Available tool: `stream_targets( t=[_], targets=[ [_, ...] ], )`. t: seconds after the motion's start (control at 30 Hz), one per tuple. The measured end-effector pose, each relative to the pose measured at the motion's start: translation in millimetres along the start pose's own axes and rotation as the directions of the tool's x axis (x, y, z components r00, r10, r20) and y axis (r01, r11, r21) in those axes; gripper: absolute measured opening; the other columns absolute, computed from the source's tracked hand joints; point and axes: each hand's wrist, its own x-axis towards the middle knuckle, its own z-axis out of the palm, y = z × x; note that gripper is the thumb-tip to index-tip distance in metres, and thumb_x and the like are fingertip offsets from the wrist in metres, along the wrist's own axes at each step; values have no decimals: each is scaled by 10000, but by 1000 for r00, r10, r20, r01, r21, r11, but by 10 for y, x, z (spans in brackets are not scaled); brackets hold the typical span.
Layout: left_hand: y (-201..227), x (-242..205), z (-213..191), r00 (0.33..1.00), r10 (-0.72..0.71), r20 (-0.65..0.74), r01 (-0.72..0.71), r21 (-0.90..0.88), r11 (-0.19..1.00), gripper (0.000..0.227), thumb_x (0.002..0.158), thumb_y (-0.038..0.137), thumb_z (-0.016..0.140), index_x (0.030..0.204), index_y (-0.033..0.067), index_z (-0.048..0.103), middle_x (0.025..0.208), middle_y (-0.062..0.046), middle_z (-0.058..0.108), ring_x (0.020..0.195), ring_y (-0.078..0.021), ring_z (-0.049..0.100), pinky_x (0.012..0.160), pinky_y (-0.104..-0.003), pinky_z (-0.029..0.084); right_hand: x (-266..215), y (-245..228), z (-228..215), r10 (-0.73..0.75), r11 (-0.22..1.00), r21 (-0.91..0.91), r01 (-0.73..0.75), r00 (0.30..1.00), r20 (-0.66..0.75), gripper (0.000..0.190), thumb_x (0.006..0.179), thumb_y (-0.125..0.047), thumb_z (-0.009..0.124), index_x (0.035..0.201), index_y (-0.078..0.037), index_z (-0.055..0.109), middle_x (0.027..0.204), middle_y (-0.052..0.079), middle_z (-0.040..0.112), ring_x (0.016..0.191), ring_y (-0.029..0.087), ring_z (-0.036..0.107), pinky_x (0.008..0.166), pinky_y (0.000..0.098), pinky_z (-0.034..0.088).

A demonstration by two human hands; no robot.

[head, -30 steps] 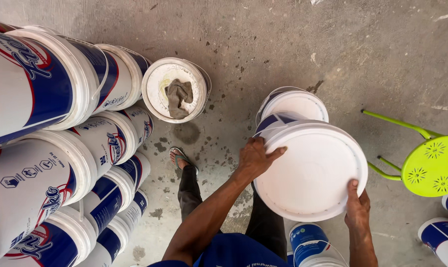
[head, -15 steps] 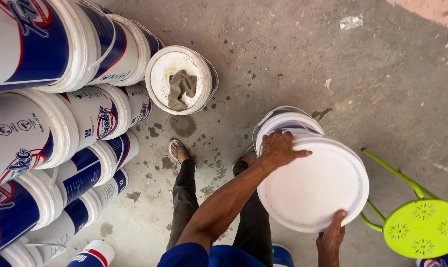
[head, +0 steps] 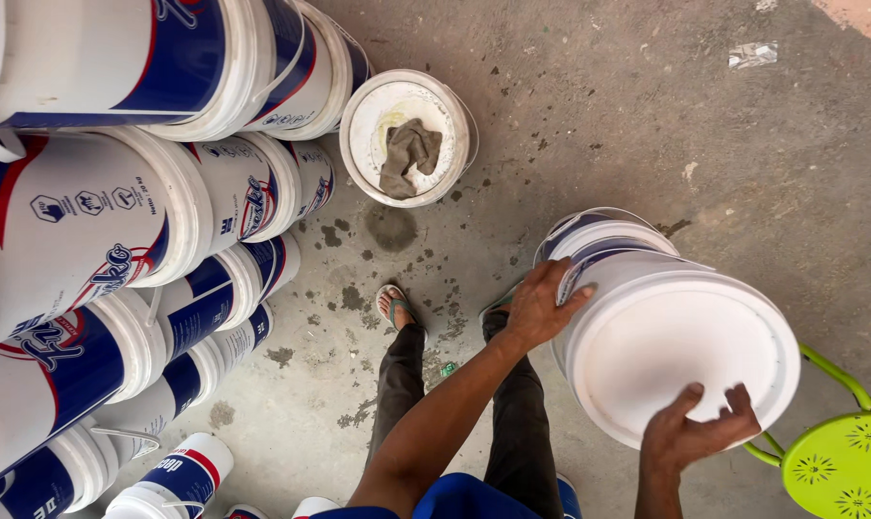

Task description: The person wipes the lids of white paint buckets using a cloth, then rinses the cloth in a red bucket of water.

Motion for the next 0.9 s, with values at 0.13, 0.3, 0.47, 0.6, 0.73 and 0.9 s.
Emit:
stream_targets(
  t=[0.13,0.3,0.47,0.6,0.73,0.9],
  targets=[
    [-1737,-151,-118,916,-367,-163,365,-43,930,861,952,735,507,1407,24,672,1320,-282,668,1166,-485,671,928,-603,538,-266,-967,1126,-82,959,284,14,969,231,378,1102,-137,629,1368,114,530,1302,279,511,1163,384,539,913,468,497],
    [-3271,124,-1024,741,-650,-170,666,56,744,686,1036,661,566,1380,77,672,1187,-176,731,1175,-369,731,976,-490,599,-823,-1676,3160,-73,951,234,-202,588,805,312,1056,-216,669,1329,-68,702,1212,179,602,1174,440,668,968,517,571],
    [-3831,851,-1917,822,-467,-325,524,110,845,533,1091,512,542,1423,105,635,1257,-161,680,1238,-374,685,1023,-505,563,-863,-1641,5225,-208,965,259,30,688,695,404,1051,-128,622,1444,-35,609,1291,237,583,1249,508,595,1017,603,504],
    [-4069,1432,-2165,899,-246,-363,323,167,932,613,1081,544,512,1502,101,543,1347,-149,604,1340,-369,582,1123,-532,482,-668,-1443,6187,-248,961,43,274,777,578,688,976,-166,693,1607,-78,433,1275,213,599,1283,441,509,994,637,459],
    [-4336,1791,-2179,918,-41,-394,137,220,966,451,1018,463,666,1321,129,671,1062,-67,646,1142,-326,639,1018,-545,458,-454,-1016,6617,-334,942,175,286,748,574,250,1002,-357,767,1133,-145,762,940,56,607,1060,337,625,932,531,480],
    [-4059,1709,-2711,841,354,-409,-389,-2,921,79,952,228,774,969,180,715,1139,-72,622,1188,-346,624,1047,-458,457,30,-1411,5730,-508,760,650,9,633,585,243,1074,-188,742,1292,-96,686,1058,106,620,992,231,622,907,405,506]
  ],
)
